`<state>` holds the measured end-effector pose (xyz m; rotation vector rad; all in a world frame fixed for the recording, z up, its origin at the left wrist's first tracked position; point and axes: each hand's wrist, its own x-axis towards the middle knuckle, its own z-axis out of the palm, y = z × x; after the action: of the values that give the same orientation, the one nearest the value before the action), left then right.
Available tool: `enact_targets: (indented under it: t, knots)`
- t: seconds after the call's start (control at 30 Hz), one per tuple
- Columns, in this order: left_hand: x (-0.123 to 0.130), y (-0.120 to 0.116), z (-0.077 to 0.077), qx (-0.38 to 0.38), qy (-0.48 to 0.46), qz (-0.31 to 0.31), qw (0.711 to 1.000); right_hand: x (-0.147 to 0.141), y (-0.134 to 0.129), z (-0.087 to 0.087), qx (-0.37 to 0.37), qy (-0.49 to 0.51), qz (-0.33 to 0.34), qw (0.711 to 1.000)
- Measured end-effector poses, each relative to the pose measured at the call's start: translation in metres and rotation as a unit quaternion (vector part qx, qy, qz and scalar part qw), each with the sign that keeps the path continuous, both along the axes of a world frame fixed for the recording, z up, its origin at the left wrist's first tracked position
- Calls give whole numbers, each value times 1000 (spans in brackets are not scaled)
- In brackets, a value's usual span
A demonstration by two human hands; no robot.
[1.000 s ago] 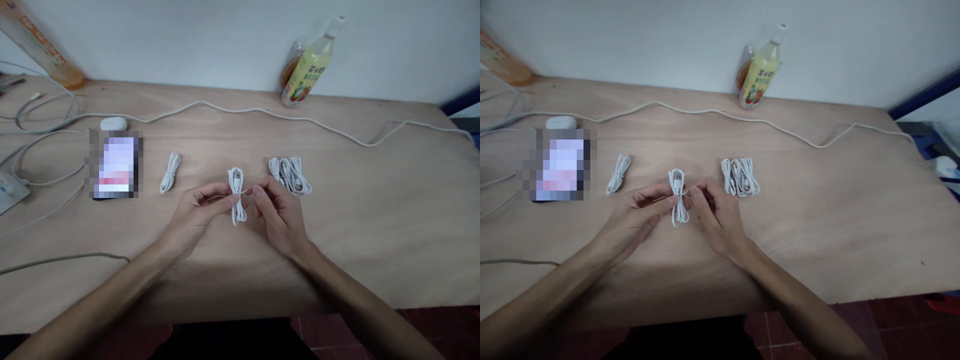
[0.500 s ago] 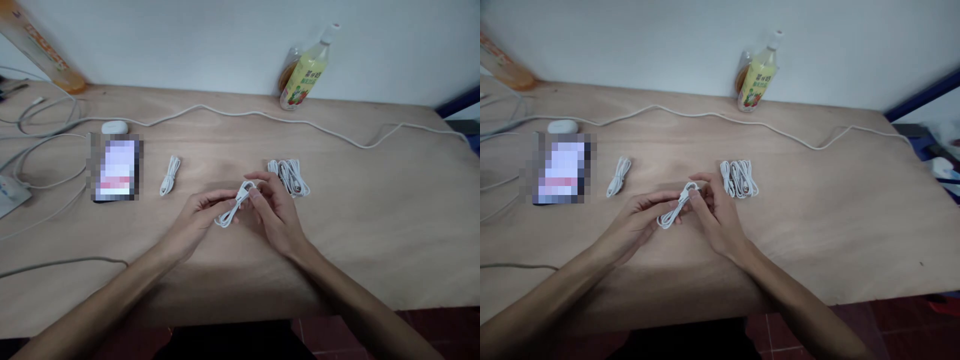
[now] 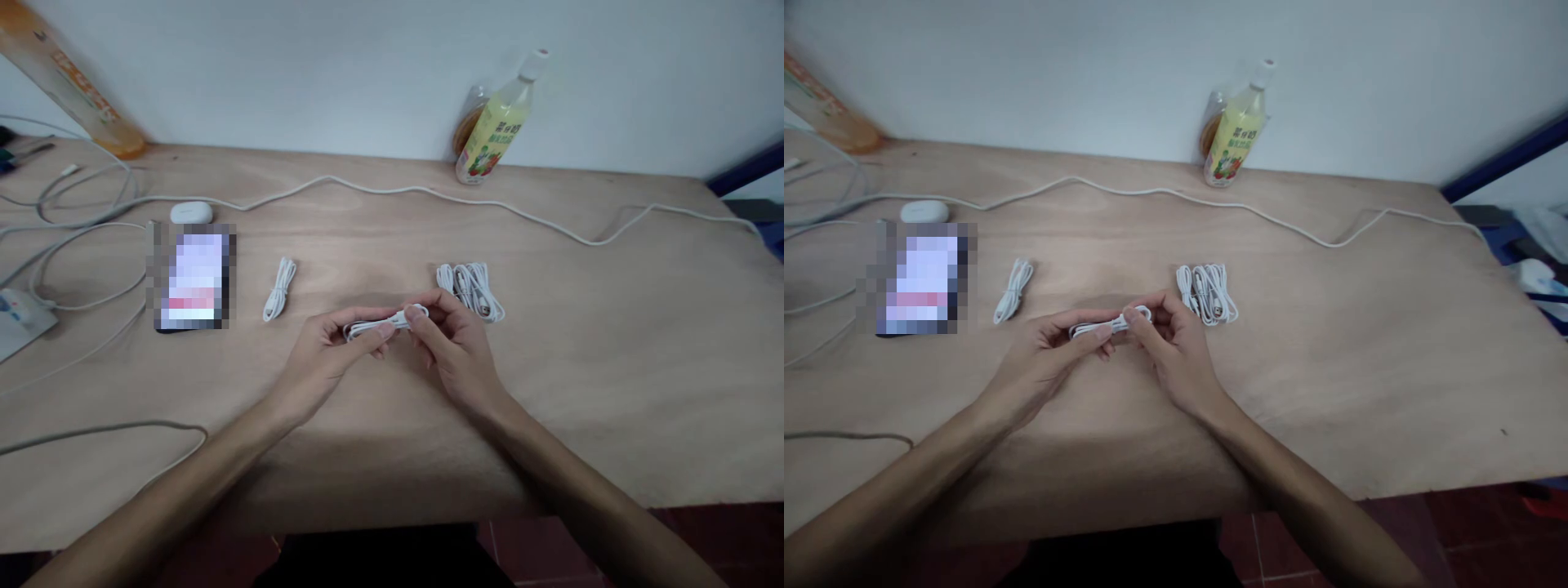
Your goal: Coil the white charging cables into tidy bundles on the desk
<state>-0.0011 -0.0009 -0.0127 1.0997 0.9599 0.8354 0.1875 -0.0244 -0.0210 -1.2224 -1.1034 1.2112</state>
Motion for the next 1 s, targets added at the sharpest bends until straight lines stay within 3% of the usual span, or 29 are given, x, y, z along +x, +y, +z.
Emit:
enact_targets:
  t: [0.27,1.0]
  knots:
    - [3,0,4,-11,13,5,1000,-1,-1,3,13,-1,11,1000]
    - [0,-2,7,47,51,33,997,-5,-5,5,53,-20,8,998]
